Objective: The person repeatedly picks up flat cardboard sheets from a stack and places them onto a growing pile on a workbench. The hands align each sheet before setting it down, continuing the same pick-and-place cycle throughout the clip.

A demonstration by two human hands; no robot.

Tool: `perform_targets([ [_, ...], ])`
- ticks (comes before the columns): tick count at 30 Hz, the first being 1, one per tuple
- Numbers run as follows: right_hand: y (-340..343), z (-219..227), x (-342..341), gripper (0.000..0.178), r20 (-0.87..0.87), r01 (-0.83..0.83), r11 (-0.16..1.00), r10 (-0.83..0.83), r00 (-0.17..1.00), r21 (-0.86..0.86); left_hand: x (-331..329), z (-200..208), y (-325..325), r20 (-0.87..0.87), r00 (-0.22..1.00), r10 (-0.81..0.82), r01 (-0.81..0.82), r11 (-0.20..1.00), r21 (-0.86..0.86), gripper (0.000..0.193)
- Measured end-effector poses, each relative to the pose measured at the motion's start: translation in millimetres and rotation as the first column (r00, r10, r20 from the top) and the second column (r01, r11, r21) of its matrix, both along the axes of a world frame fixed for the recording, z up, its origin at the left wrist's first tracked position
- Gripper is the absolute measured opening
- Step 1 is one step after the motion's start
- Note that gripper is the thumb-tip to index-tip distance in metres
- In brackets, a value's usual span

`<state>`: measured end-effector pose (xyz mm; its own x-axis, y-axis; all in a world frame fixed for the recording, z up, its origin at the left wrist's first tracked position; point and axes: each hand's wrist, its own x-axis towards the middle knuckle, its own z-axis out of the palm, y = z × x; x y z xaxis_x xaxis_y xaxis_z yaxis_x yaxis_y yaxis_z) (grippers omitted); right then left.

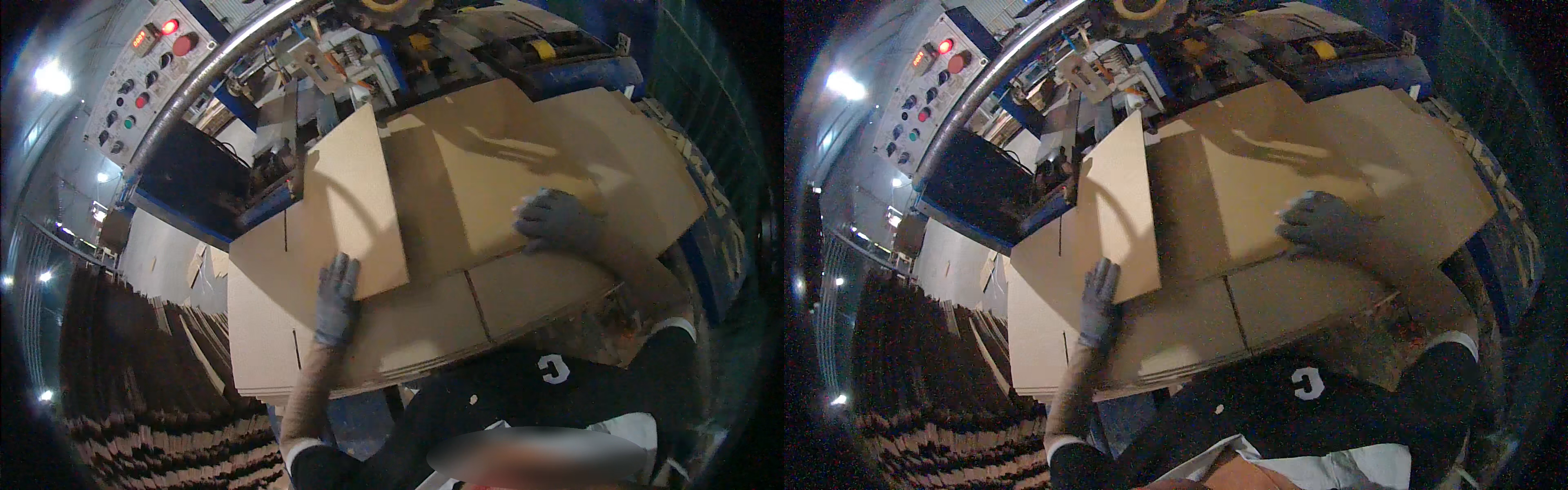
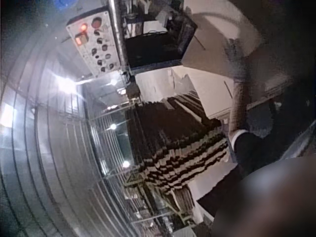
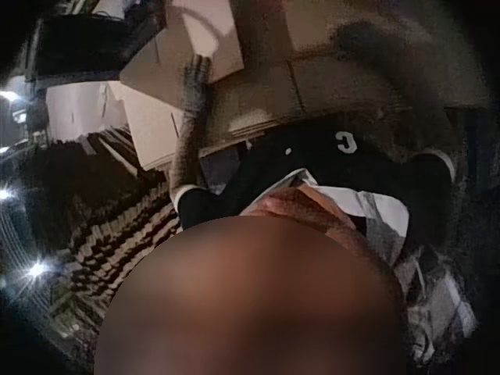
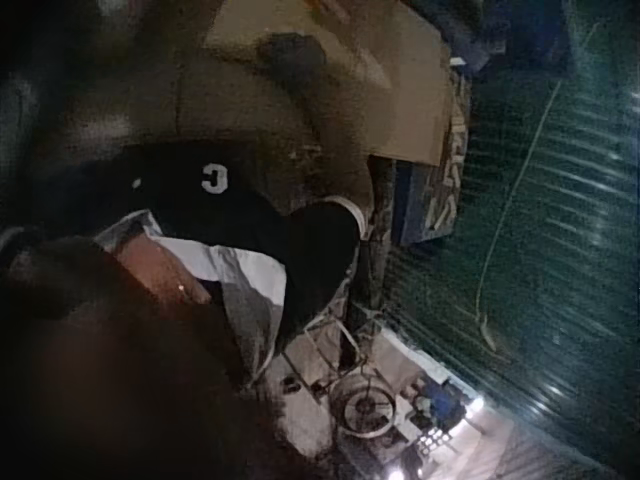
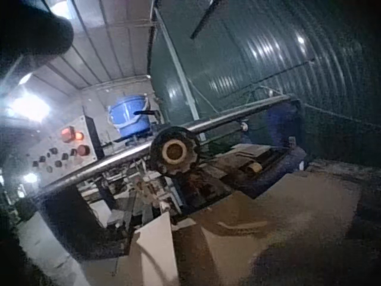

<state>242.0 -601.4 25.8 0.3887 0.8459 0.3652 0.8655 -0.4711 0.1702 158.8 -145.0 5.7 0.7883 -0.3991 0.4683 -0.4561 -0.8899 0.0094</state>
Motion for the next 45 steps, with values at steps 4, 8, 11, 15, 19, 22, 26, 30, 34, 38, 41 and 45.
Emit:
perform_targets([
  [4,-17.7,-11.2,51.3,0.048,-0.074,0.119,0.989,-0.126,0.989,-0.09,30.2,-11.3,-15.0,-0.075,0.987,0.144,-0.146,0.989,-0.012,0.057],
  [8,10.0,-29.0,128.1,0.044,-0.061,0.334,0.942,-0.332,0.941,0.026,130.5,5.7,-27.0,0.064,0.972,0.227,-0.216,0.965,-0.146,0.061],
  [11,26.1,-34.2,137.7,0.05,-0.163,0.467,0.884,-0.458,0.874,0.021,151.4,21.3,-31.1,0.118,0.93,0.349,-0.327,0.929,-0.173,0.069],
  [15,-8.6,-12.0,67.1,0.057,-0.174,0.629,0.748,-0.605,0.777,0.209,48.4,22.3,8.7,-0.031,0.941,0.338,-0.334,0.906,-0.258,0.066],
  [19,-100.3,11.9,-59.0,0.067,-0.54,0.949,0.157,-0.791,0.287,0.275,-59.5,-0.1,54.8,-0.048,0.707,0.706,-0.674,0.651,-0.348,0.06],
  [22,-128.1,-8.6,-121.4,0.063,-0.176,0.954,-0.126,-0.981,-0.079,0.271,-101.6,-16.5,72.4,-0.128,0.532,0.837,-0.775,0.42,-0.473,0.056],
  [26,-133.3,-49.2,-118.5,0.059,-0.164,0.974,-0.09,-0.985,-0.056,0.208,-134.0,-16.9,85.5,-0.214,0.492,0.844,-0.665,0.205,-0.718,0.051],
  [30,-133.3,-71.6,-98.9,0.056,-0.109,0.939,0.051,-0.99,0.093,0.34,-167.7,0.7,103.0,-0.245,0.548,0.8,-0.398,-0.009,-0.918,0.046],
  [34,-137.9,-74.9,-103.0,0.055,-0.096,0.893,-0.112,-0.992,-0.077,0.436,-201.6,19.5,123.8,-0.294,0.601,0.743,-0.195,-0.221,-0.956,0.043],
  [38,-144.6,-76.2,-93.8,0.068,-0.34,0.889,-0.265,-0.931,-0.134,0.374,-196.0,50.8,124.5,-0.182,0.812,0.555,-0.192,-0.041,-0.981,0.059],
  [41,-153.3,-75.5,-77.5,0.065,-0.367,0.915,-0.284,-0.915,-0.168,0.287,-174.6,85.5,104.3,-0.149,0.765,0.627,-0.161,-0.038,-0.986,0.064],
  [45,-162.2,-59.8,-72.1,0.06,-0.323,0.828,-0.011,-0.924,0.206,0.56,-157.7,141.6,87.7,-0.112,0.765,0.634,-0.027,-0.142,-0.989,0.065],
])
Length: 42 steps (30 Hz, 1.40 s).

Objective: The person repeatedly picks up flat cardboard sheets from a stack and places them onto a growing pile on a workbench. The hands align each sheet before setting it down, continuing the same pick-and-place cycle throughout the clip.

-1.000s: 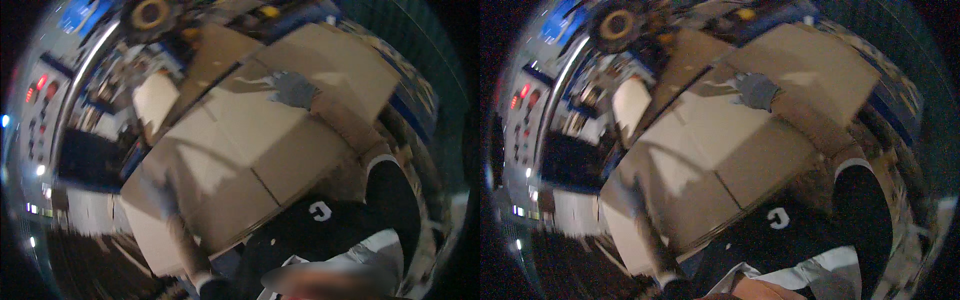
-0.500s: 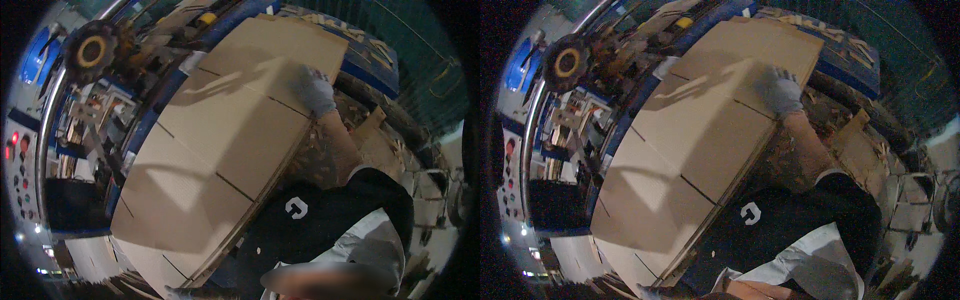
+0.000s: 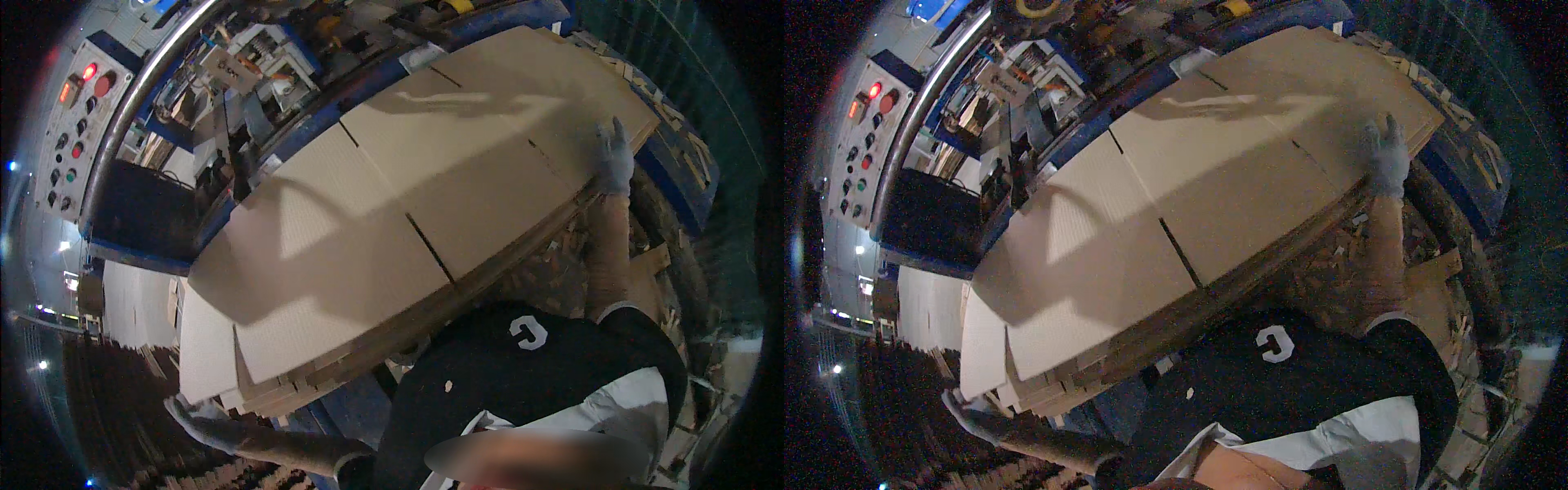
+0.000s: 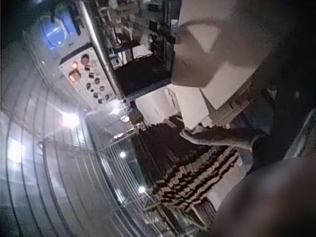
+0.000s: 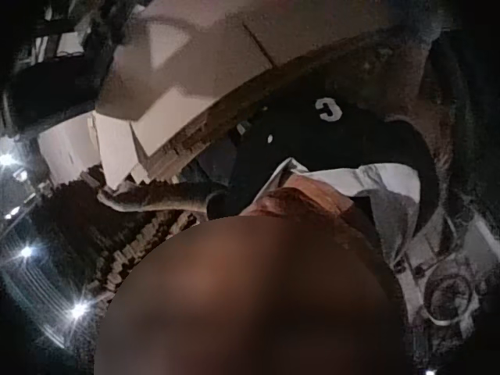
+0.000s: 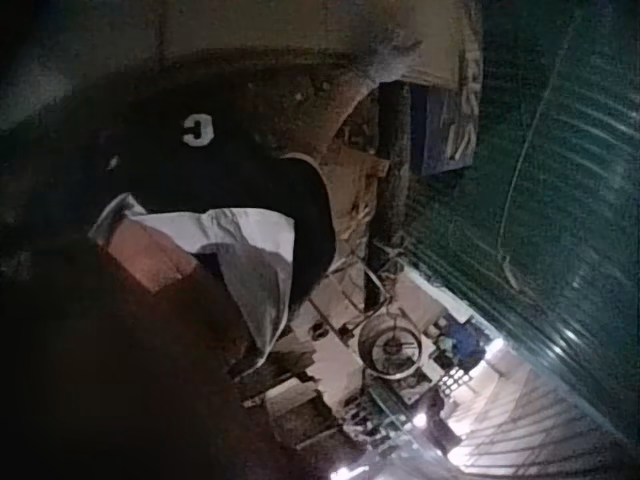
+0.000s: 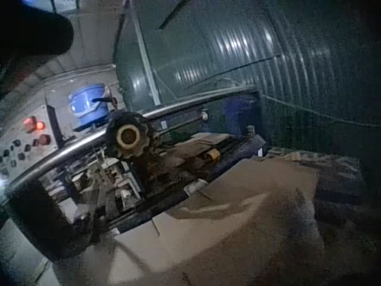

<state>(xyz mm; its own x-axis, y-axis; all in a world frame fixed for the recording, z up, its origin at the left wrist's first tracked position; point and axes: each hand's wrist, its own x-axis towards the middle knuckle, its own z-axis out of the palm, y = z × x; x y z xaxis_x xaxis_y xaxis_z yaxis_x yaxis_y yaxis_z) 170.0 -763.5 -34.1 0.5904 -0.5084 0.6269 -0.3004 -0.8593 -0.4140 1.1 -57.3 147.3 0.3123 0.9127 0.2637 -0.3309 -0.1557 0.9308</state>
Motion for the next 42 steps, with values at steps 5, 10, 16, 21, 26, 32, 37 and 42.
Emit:
perform_targets([
  [5,-7.5,50.4,9.8,0.053,-0.073,-0.137,0.987,0.131,0.989,-0.084,7.9,1.1,7.6,-0.044,0.993,-0.108,0.112,0.991,0.08,0.063],
  [10,-11.8,110.3,55.6,0.043,0.692,-0.677,0.261,0.046,0.721,0.688,-1.2,-47.9,16.7,-0.082,0.993,0.087,-0.068,0.975,0.21,0.056],
  [16,28.8,122.2,55.0,0.04,0.766,-0.64,0.573,0.032,0.642,0.512,9.1,-64.4,54.1,0.413,0.91,-0.037,-0.039,0.984,0.173,0.041],
  [21,49.3,97.7,8.4,0.045,0.828,-0.48,0.783,-0.076,0.556,0.395,19.2,-44.7,100.5,0.253,0.964,-0.081,0.095,0.995,-0.044,0.04],
  [26,7.6,100.3,39.3,0.05,0.787,-0.79,-0.012,-0.089,0.611,0.613,32.2,-60.1,119.0,0.135,0.9,-0.414,0.434,0.834,-0.34,0.038],
  [32,-24.9,136.5,44.8,0.046,0.731,-0.756,-0.005,0.259,0.632,0.655,-5.8,-81.3,72.9,-0.16,0.93,-0.332,0.331,0.943,-0.032,0.043],
  [37,52.7,143.6,-53.5,0.039,0.245,-0.426,0.813,0.353,0.903,0.397,-28.0,-85.1,-11.9,-0.079,0.969,-0.235,0.244,0.96,0.137,0.034],
  [42,113.6,73.5,-109.3,0.037,-0.215,-0.881,0.47,0.867,0.449,0.055,-3.0,-116.0,-91.3,-0.534,0.782,-0.32,0.607,0.582,0.54,0.039],
])
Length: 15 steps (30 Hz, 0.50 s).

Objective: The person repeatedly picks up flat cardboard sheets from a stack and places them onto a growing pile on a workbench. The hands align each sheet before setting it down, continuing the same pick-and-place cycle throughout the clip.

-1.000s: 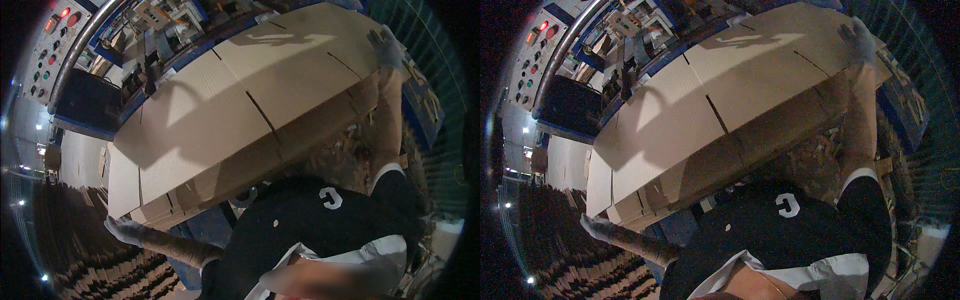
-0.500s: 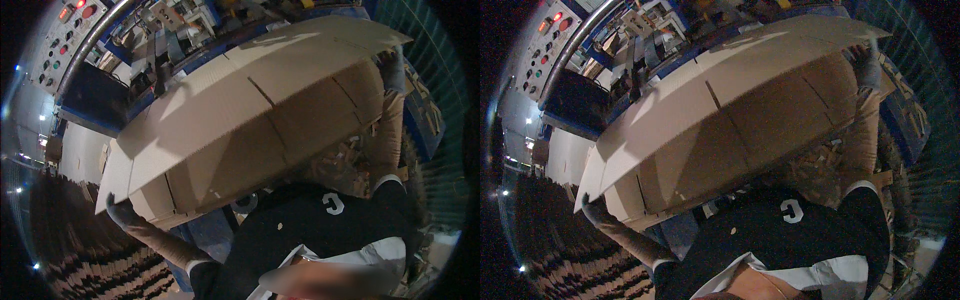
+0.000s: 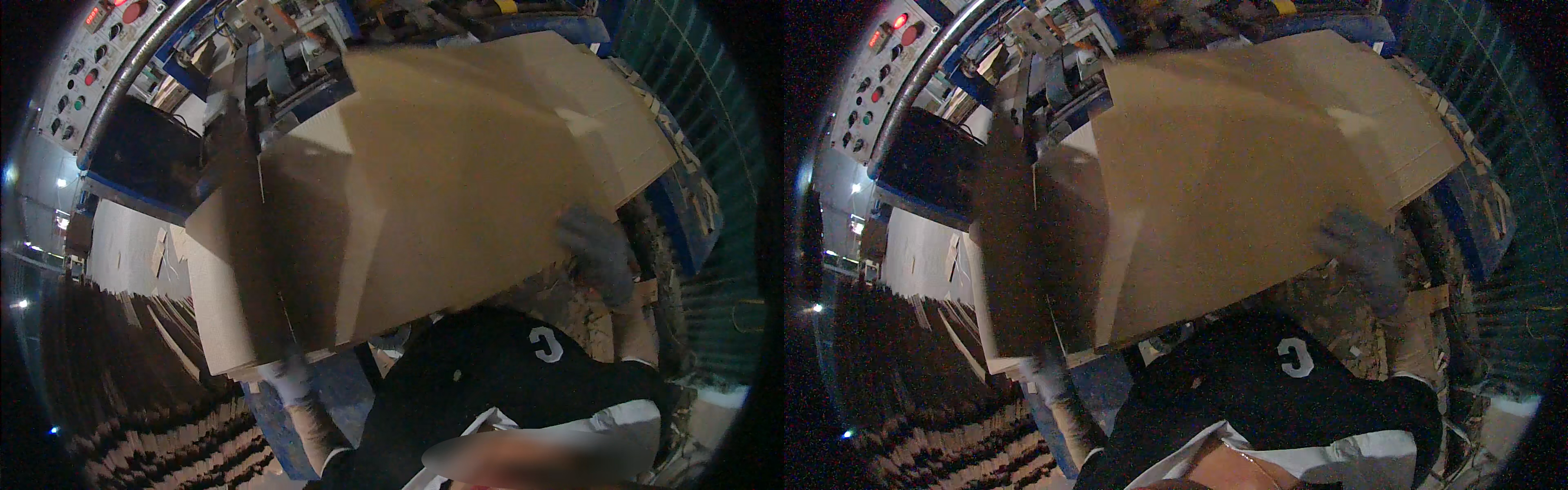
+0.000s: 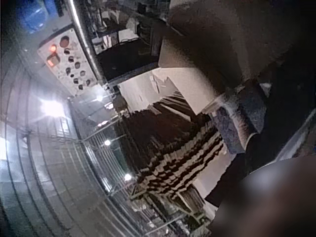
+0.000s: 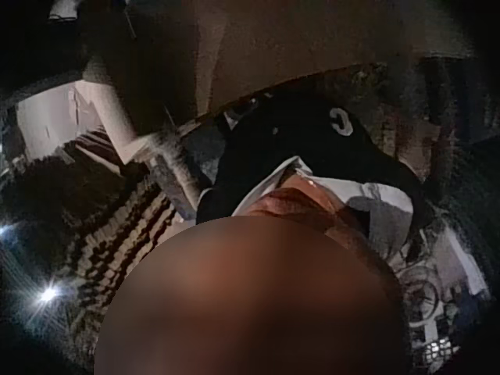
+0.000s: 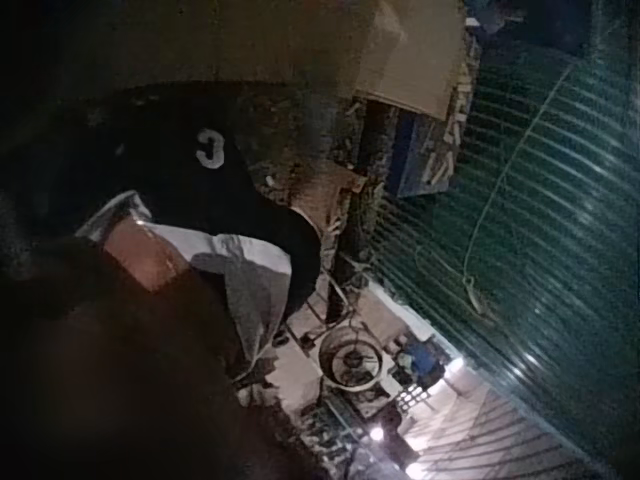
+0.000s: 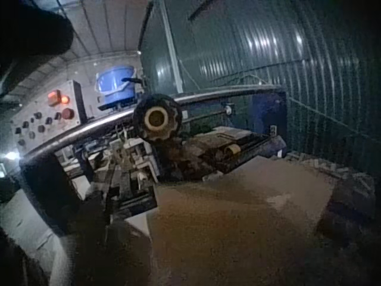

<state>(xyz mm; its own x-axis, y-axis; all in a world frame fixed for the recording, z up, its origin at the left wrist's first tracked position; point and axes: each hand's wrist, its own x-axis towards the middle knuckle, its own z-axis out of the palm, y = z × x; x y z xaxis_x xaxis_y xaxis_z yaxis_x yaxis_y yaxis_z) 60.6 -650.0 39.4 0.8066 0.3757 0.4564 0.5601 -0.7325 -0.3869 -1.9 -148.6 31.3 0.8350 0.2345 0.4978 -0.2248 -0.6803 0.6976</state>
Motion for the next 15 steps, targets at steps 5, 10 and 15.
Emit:
perform_targets([
  [5,4.0,-17.1,16.8,0.047,-0.144,-0.164,0.924,0.121,0.982,-0.346,39.0,-7.2,-44.9,-0.399,0.888,-0.226,0.451,0.588,0.672,0.052],
  [10,-4.9,-12.1,49.2,0.045,-0.131,-0.26,0.865,0.225,0.965,-0.43,57.8,-4.2,-42.0,-0.37,0.904,-0.214,0.425,0.536,0.729,0.049],
  [15,-16.2,-27.8,122.5,0.052,-0.018,-0.187,0.866,0.202,0.979,-0.464,98.6,-14.6,-27.0,-0.255,0.943,-0.215,0.333,0.545,0.77,0.054],
])
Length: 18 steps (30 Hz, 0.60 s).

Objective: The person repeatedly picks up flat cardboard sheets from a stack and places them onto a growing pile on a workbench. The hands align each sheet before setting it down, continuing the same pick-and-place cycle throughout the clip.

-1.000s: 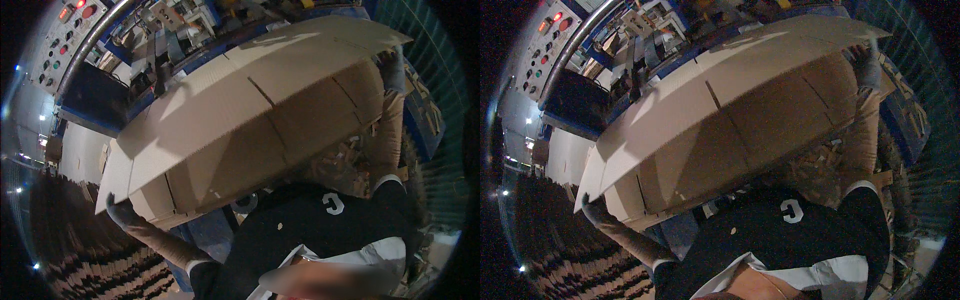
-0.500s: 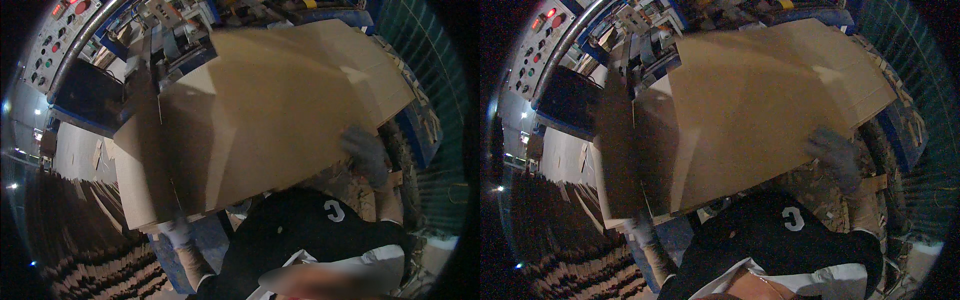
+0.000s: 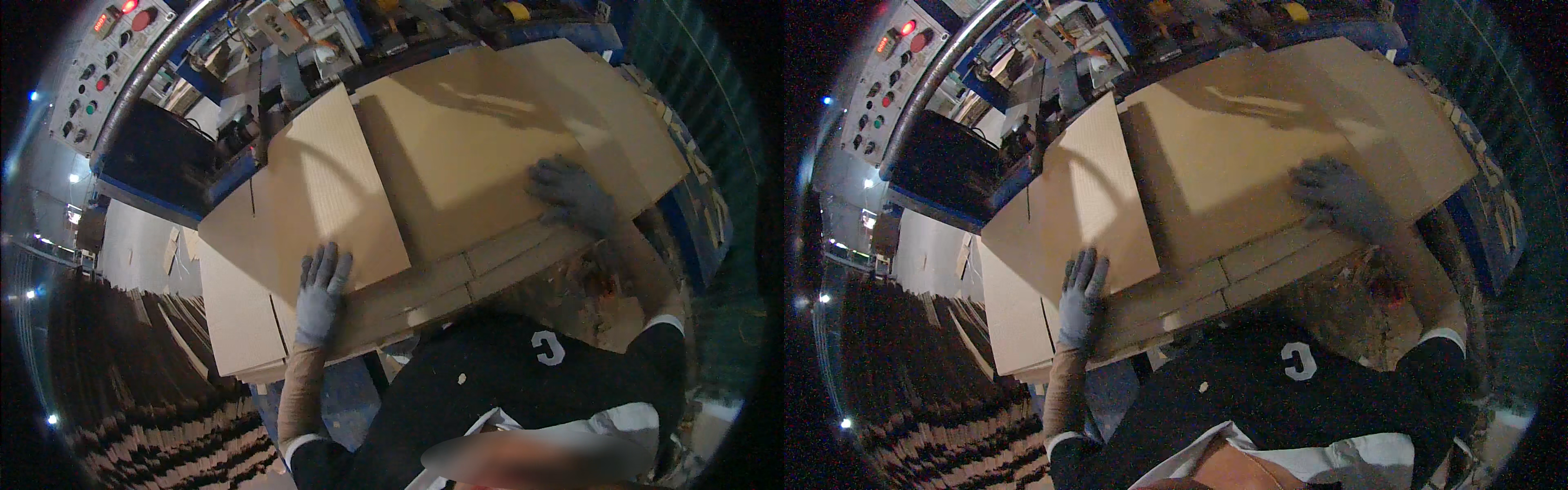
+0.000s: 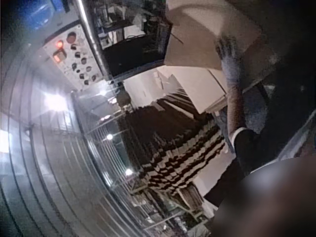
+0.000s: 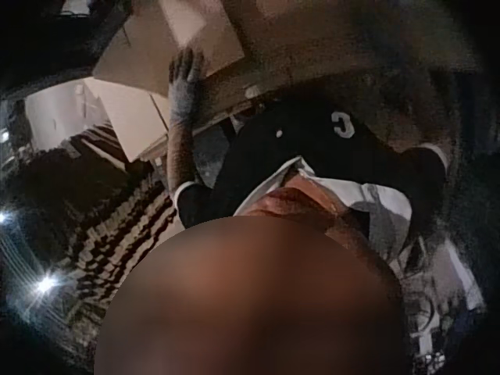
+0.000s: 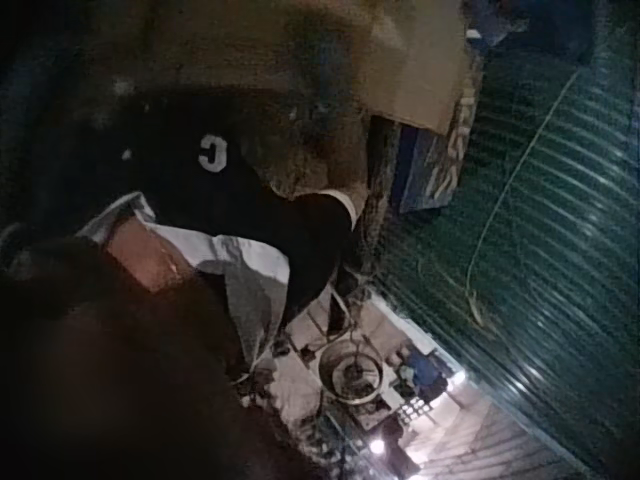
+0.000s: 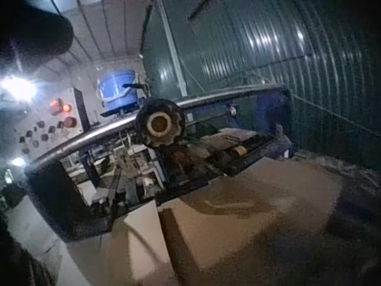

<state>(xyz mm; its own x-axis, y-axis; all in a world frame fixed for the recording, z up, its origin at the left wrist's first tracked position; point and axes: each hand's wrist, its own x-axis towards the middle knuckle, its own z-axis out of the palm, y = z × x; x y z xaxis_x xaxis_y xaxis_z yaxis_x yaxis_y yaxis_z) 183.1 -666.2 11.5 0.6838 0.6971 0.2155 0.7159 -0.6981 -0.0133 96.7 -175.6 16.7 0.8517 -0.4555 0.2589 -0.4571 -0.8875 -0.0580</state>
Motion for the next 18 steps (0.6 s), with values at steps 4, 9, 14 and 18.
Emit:
perform_targets([
  [4,0.7,6.0,60.7,0.062,0.183,-0.2,0.977,0.183,0.966,0.081,48.0,-8.5,5.6,0.097,0.995,-0.017,0.025,0.996,-0.083,0.061],
  [9,22.9,7.4,126.9,0.059,-0.034,0.035,0.997,-0.033,0.999,0.062,142.3,-17.6,17.5,0.22,0.975,0.037,0.007,0.98,-0.197,0.064],
  [14,60.8,-5.5,188.2,0.051,0.01,0.316,0.949,-0.316,0.949,0.024,222.8,-15.0,5.8,0.186,0.917,0.354,-0.351,0.935,-0.048,0.069],
  [18,70.2,-1.8,173.1,0.047,0.093,0.303,0.937,-0.322,0.942,0.174,201.7,-8.3,7.2,0.174,0.811,0.558,-0.531,0.828,-0.183,0.072],
])
